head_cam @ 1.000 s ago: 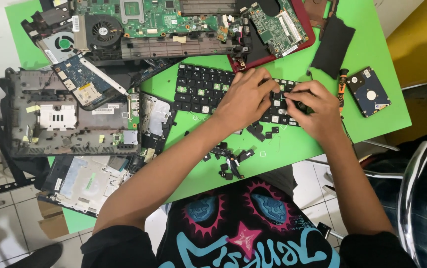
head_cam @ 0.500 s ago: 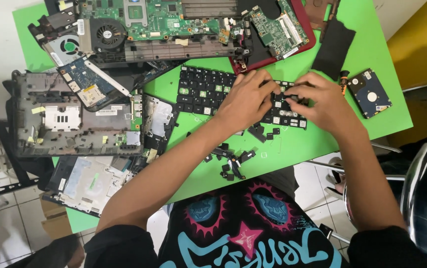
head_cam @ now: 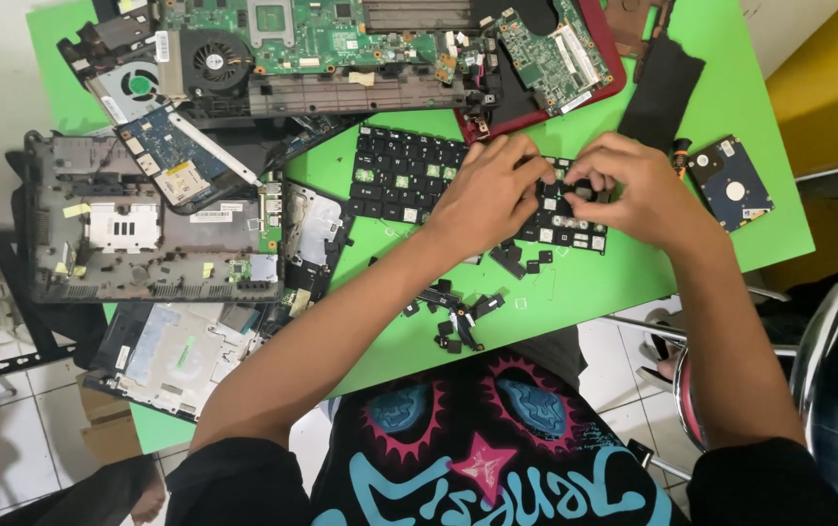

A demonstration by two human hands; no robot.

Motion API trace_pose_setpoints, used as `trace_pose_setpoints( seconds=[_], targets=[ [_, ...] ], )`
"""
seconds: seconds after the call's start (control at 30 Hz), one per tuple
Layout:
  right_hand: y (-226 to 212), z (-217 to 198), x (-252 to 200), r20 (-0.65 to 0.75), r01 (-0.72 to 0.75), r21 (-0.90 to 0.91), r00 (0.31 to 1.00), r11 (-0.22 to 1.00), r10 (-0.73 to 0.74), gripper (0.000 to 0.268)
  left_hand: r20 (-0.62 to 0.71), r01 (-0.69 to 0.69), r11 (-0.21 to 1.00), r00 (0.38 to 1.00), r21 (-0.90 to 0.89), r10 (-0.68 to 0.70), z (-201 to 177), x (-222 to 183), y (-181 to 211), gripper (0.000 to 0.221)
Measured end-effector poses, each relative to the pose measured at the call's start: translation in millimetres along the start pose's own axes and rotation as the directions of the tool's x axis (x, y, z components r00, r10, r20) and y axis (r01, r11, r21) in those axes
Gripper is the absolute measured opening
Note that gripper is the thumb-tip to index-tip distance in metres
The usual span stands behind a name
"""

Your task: Reassembling individual keys onto a laptop keyboard by snapping scissor switches and keycaps into the frame.

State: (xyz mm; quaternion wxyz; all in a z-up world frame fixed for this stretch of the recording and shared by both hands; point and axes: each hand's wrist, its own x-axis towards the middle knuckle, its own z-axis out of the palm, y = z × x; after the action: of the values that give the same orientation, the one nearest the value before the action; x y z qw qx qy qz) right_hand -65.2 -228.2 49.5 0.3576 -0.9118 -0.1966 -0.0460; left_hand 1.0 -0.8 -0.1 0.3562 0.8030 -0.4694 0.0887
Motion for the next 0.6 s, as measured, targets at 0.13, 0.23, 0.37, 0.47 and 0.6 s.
trace_pose_setpoints(
  seconds=[0.13, 0.23, 0.37, 0.47, 0.6],
  targets=[
    [-4.4, -3.0, 0.3, 0.006, 0.002, 0.011, 1.0, 1.0, -0.002, 0.024, 0.018, 0.007, 1.0, 1.0, -0.007, -0.007, -1.8, 0.9, 1.2, 0.014],
    [-6.7, -2.0, 3.2, -0.001, 0.037, -0.033, 0.999, 0.999, -0.037, 0.025, 0.011, 0.001, 1.0, 1.0, -0.002, -0.001, -1.8, 1.7, 0.3, 0.013],
    [-6.4, 0.0, 5.7, -0.003, 0.057, -0.061, 0.998, 0.996, -0.058, 0.021, 0.007, -0.004, 1.0, 1.0, -0.007, 0.004, 1.2, 1.0, -1.6, 0.012],
    [-6.9, -0.4, 6.9, -0.001, 0.066, -0.053, 0.998, 0.996, -0.066, 0.02, -0.001, -0.001, 1.0, 1.0, -0.01, 0.001, 1.8, -0.3, -1.4, 0.012],
    [8.8, 3.0, 2.9, -0.001, 0.111, -0.059, 0.994, 0.992, -0.112, 0.021, -0.005, -0.001, 1.0, 1.0, 0.005, 0.001, 5.6, -1.2, -2.3, 0.017]
  ],
)
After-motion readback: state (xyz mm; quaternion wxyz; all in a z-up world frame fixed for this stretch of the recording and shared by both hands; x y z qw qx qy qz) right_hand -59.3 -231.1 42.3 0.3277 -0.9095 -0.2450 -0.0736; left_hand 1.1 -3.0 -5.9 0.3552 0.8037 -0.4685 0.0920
